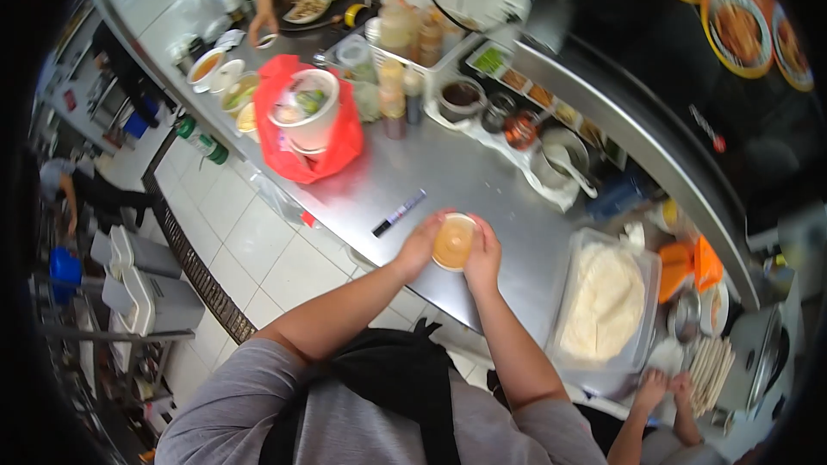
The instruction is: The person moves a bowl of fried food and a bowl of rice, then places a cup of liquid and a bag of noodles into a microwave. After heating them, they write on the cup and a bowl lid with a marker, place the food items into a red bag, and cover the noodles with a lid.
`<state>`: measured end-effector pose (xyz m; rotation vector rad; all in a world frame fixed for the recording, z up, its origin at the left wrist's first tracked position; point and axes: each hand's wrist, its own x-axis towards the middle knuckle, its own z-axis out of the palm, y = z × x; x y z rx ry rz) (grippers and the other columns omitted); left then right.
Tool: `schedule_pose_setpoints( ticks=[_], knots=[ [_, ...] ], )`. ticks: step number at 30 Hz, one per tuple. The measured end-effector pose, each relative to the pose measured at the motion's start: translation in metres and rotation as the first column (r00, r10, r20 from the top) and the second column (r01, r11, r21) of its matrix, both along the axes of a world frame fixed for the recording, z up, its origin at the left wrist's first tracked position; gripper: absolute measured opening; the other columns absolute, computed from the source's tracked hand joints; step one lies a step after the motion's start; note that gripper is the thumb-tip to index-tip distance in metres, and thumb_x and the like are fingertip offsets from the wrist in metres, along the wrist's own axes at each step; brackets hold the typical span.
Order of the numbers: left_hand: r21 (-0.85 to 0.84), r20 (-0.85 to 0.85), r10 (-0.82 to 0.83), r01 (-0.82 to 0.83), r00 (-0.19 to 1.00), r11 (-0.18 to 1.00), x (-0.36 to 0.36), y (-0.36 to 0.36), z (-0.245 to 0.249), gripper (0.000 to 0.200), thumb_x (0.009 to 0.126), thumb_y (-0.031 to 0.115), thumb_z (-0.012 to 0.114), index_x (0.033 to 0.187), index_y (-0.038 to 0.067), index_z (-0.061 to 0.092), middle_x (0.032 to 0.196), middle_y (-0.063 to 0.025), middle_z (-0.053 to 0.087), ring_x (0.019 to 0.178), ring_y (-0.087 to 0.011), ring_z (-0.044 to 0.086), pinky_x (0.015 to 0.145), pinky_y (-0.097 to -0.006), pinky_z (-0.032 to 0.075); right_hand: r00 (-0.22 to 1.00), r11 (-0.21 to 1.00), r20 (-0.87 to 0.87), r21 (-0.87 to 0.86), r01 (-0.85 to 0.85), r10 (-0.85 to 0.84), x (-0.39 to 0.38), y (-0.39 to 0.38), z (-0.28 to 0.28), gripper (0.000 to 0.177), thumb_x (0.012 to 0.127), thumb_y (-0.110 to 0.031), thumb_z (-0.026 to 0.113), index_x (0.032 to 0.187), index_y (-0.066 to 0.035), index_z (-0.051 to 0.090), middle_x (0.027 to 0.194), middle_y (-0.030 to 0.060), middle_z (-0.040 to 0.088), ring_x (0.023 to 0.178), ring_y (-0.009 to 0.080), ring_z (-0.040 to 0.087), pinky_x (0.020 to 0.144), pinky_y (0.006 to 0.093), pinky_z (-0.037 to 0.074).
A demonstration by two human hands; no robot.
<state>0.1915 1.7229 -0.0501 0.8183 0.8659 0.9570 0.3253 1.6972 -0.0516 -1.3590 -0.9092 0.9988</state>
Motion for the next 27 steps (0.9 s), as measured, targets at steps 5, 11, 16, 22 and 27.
schedule_pose_setpoints(
  ticks=[5,11,16,22,27],
  knots=[
    [0.046,-0.012,-0.110,0.110,0.994,0.993,-0.044,0.001,0.034,0.042,0.104,0.029,0.040,0.137,0.003,0.049,0.131,-0.0100,0.055,0.124,-0.0153,0.049,0.107,-0.0295,0.036,0.995,0.998,-0.080,-0.035,-0.054,0.051,-0.029,-0.002,0.037,0.030,0.104,-0.016,0.042,0.117,0.002,0.062,0.107,0.0084,0.067,0.097,0.0137,0.062,0.088,0.0276,0.049],
    [-0.054,0.117,-0.191,0.198,0.975,0.979,-0.160,-0.009,0.089,0.043,0.104,0.031,0.043,0.139,0.006,0.048,0.133,-0.0083,0.054,0.125,-0.0149,0.048,0.107,-0.0299,0.036,0.955,0.960,-0.140,-0.068,-0.271,0.260,-0.127,0.003,0.088,0.031,0.105,-0.018,0.041,0.119,0.001,0.061,0.108,0.0082,0.067,0.098,0.0139,0.062,0.089,0.0274,0.048],
    [-0.051,0.057,-0.138,0.141,0.989,0.989,-0.293,0.001,0.077,0.043,0.105,0.030,0.043,0.138,0.004,0.047,0.132,-0.0090,0.055,0.125,-0.0154,0.048,0.107,-0.0303,0.036,0.929,0.931,-0.172,-0.108,-0.349,0.328,-0.240,0.031,0.090,0.031,0.104,-0.018,0.042,0.123,-0.001,0.060,0.117,0.0091,0.063,0.108,0.0175,0.060,0.095,0.0300,0.046],
    [0.068,-0.043,0.021,-0.018,0.999,0.998,-0.441,0.035,0.065,0.044,0.106,0.033,0.039,0.137,0.003,0.047,0.132,-0.0092,0.054,0.125,-0.0157,0.049,0.107,-0.0307,0.036,0.737,0.814,0.371,-0.108,-0.570,0.565,-0.367,0.112,0.040,0.038,0.096,-0.010,0.046,0.131,0.001,0.051,0.129,0.0220,0.055,0.123,0.0329,0.053,0.103,0.0373,0.041],
    [0.021,-0.091,0.090,-0.089,0.992,0.996,-0.504,0.084,0.052,0.047,0.106,0.034,0.036,0.141,0.004,0.043,0.137,-0.0099,0.051,0.130,-0.0178,0.046,0.110,-0.0306,0.033,0.835,0.896,0.352,-0.026,-0.443,0.422,-0.452,0.194,0.002,0.045,0.093,-0.007,0.044,0.136,0.004,0.044,0.132,0.0296,0.051,0.124,0.0388,0.051,0.105,0.0410,0.039]
  ],
)
